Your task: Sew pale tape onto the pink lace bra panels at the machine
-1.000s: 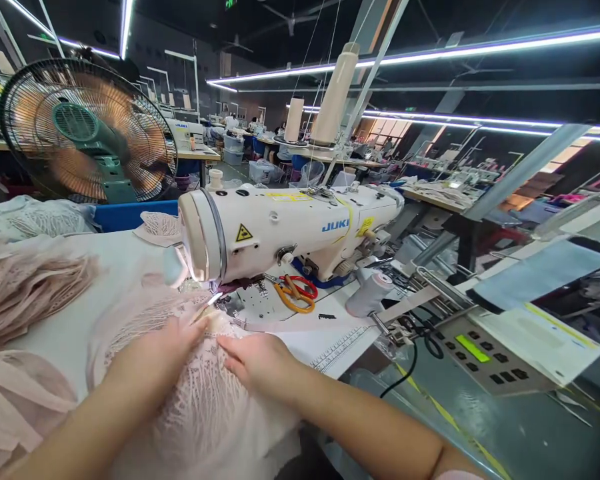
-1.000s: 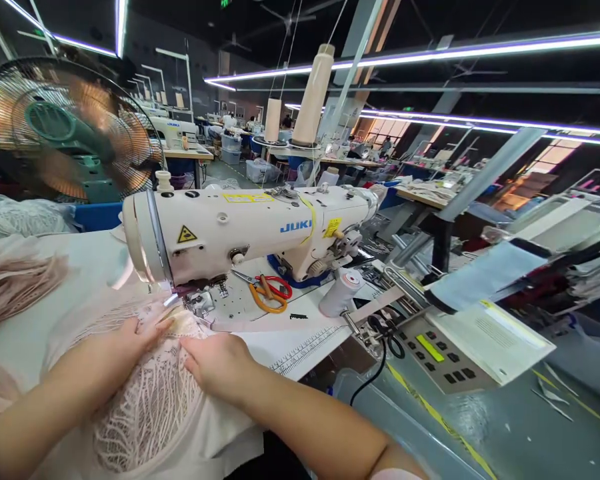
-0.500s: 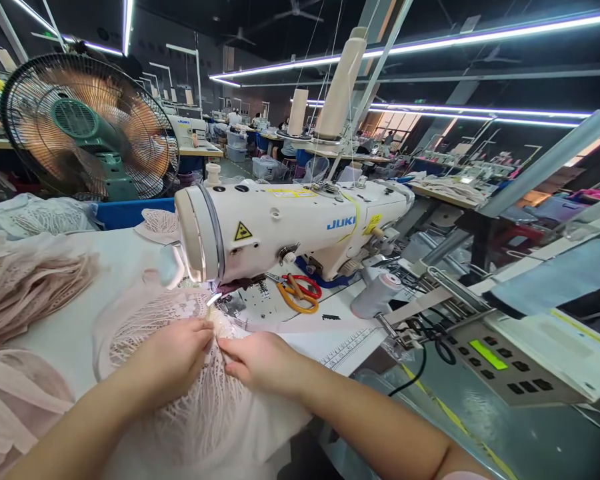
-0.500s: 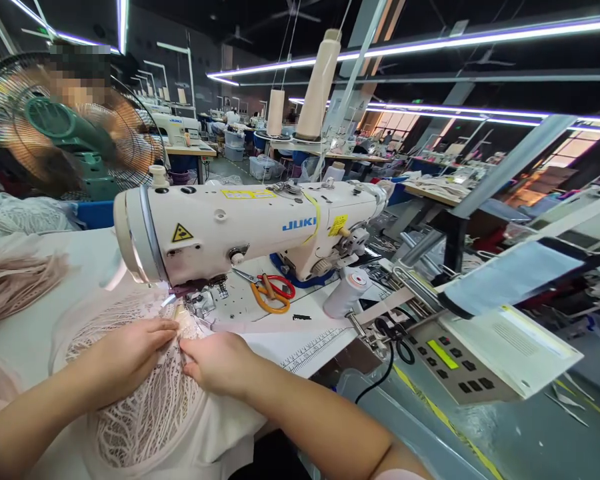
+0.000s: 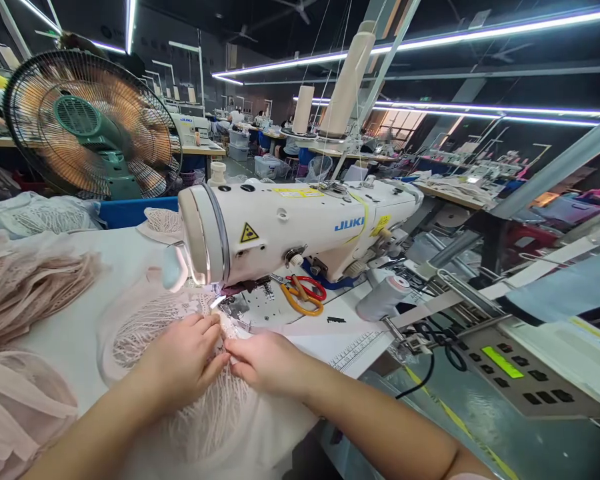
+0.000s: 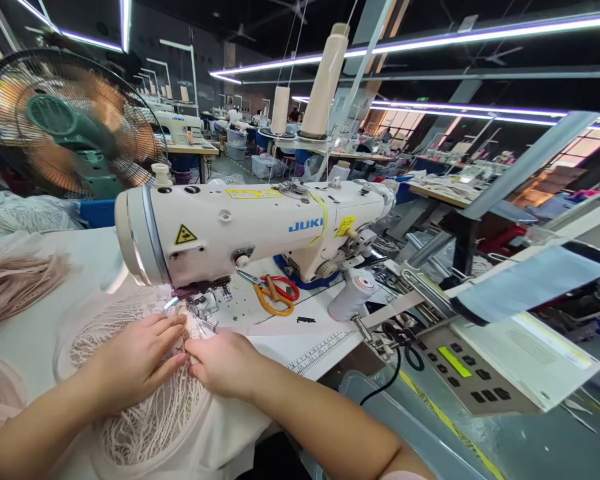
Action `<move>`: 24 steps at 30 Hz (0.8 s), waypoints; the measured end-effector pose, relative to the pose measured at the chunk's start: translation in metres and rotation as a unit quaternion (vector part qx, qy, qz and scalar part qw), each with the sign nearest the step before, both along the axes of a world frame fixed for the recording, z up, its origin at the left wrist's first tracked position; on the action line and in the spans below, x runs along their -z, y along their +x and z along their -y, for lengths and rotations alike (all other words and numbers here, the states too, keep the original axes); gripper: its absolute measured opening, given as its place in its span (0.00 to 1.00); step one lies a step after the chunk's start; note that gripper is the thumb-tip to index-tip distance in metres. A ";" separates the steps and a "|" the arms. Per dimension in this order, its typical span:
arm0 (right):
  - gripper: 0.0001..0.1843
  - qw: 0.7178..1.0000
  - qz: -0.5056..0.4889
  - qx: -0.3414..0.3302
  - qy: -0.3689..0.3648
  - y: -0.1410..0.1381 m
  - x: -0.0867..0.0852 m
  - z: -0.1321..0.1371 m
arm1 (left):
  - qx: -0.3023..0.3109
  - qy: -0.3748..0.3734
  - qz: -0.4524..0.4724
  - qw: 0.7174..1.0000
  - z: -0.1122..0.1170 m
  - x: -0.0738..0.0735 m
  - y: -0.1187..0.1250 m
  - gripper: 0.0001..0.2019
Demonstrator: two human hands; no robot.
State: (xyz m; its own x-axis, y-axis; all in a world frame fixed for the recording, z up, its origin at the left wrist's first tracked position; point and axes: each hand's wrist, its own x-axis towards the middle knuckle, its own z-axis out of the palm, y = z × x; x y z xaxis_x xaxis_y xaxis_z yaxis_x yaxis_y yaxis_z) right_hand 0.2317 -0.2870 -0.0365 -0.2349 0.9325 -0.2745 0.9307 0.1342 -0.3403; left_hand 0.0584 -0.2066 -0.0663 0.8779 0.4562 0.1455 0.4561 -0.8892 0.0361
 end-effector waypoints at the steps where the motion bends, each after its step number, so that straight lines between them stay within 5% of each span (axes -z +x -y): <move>1: 0.20 1.000 -0.003 0.007 0.000 0.000 0.001 0.000 | 0.002 0.008 0.000 1.000 0.000 0.001 0.001 0.22; 5: 0.29 1.000 0.001 0.023 -0.011 -0.001 0.001 -0.001 | 0.000 0.043 0.000 0.999 0.000 0.004 0.004 0.24; 24: 0.29 1.000 -0.005 0.025 -0.012 -0.001 -0.003 -0.016 | -0.034 0.112 0.029 0.993 -0.008 0.011 0.008 0.23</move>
State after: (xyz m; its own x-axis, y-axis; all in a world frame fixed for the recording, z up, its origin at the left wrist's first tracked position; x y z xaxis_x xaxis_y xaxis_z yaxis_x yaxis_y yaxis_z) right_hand 0.2305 -0.2705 -0.0338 -0.1910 0.9362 -0.2952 0.9322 0.0788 -0.3532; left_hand 0.0661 -0.1990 -0.0774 0.8332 0.4649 0.2995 0.5186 -0.8450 -0.1308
